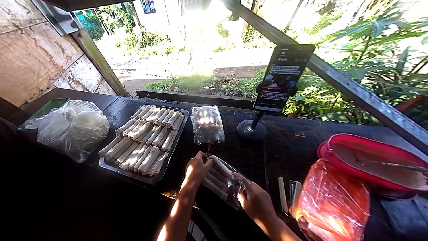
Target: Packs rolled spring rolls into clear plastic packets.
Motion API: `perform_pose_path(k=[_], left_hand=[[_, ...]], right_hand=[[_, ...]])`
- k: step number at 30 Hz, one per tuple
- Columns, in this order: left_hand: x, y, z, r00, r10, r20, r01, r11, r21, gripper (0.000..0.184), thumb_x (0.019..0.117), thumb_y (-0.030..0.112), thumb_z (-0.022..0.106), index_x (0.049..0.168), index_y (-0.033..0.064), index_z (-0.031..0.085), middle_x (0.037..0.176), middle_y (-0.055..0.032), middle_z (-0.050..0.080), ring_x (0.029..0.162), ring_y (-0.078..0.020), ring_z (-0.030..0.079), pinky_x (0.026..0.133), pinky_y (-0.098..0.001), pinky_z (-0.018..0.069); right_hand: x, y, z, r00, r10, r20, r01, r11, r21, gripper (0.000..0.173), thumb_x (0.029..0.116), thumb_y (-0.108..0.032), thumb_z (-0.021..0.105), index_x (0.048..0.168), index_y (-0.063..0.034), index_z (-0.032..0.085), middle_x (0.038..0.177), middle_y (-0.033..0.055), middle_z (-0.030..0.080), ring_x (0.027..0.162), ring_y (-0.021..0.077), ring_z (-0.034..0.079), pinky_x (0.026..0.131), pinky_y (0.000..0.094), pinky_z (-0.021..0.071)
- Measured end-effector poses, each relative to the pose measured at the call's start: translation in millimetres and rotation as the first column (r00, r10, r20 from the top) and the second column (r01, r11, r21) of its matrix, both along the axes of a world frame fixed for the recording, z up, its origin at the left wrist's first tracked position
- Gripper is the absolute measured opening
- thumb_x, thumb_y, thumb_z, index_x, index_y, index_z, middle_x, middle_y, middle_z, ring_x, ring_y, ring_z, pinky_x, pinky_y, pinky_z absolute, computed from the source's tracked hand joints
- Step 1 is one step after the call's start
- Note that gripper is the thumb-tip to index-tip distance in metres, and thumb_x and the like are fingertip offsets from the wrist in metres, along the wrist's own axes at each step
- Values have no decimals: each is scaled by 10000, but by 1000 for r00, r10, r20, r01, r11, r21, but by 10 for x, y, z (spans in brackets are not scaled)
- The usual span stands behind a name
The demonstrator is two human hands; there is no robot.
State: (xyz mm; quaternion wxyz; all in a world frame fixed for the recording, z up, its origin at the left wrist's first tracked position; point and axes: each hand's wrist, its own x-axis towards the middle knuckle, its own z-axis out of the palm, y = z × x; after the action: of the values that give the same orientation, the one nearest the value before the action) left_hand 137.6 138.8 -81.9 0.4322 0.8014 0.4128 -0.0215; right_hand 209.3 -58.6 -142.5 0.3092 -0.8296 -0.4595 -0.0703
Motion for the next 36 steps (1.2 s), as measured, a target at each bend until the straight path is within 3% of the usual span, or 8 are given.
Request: perform_pose_path(k=[9,16,20,22,25,27,31,36], left_hand=[[-33,-36,-106,994,4,107,-12,998,69,354,1056,240,571,1314,-2,592,1240,-194,641,1137,-290,632,1012,-454,484],[-131,-343,-259,884,-206,421,-95,801,591,272,992,17,550,1197,-21,725,1347,-216,650,1287,-409,594,1039,-577,460],[-161,-552,-360,910,-386,151,212,747,630,409,1053,246,514,1390,49,637,1504,-167,549,1451,-360,454,1192,-595,295],[-165,-555,-372,908,-420,2,338,732,591,532,1065,404,464,1481,85,555,1591,-155,447,1521,-344,340,1218,-614,206],[-188,-540,-377,905,-424,33,321,732,601,565,1048,458,486,1486,108,557,1614,-166,407,1536,-409,275,1212,-665,152],[-200,-670,-441,886,-425,187,147,639,755,559,990,483,556,1346,69,680,1493,-211,545,1428,-494,431,1135,-729,270],[-150,-1207,-486,858,-399,325,-81,519,851,477,838,465,700,1108,76,756,1132,-146,736,1035,-333,703,858,-497,537],[-252,-1305,-641,884,-310,350,-228,368,901,146,861,56,618,885,123,745,867,-49,714,774,-202,675,672,-306,522]], right_hand=[[26,-14,-135,983,62,175,-68,997,27,473,808,-40,577,1251,-53,741,765,153,715,614,320,697,545,442,566],[-17,62,111,998,-12,67,23,986,-164,292,779,2,669,1052,46,763,796,207,726,666,373,727,554,508,569],[24,15,216,999,32,-10,-33,967,-251,270,819,12,661,1071,65,740,813,216,723,701,378,731,584,517,570],[102,-49,85,995,62,73,-56,995,-77,260,817,-82,625,994,35,776,719,159,702,614,322,712,518,475,558],[255,-134,98,1000,0,14,0,1000,3,173,866,-164,684,798,-8,711,699,128,679,635,306,703,534,481,557],[325,-140,220,996,-67,-66,65,998,-27,212,828,-143,780,855,34,668,770,184,668,708,367,695,581,521,555],[385,-39,350,972,-70,-226,43,992,-121,396,874,-75,769,1216,68,630,1114,256,674,985,414,687,830,544,570],[309,-40,149,993,98,67,-104,991,88,84,789,34,669,863,16,705,806,144,703,703,295,717,617,416,602]])
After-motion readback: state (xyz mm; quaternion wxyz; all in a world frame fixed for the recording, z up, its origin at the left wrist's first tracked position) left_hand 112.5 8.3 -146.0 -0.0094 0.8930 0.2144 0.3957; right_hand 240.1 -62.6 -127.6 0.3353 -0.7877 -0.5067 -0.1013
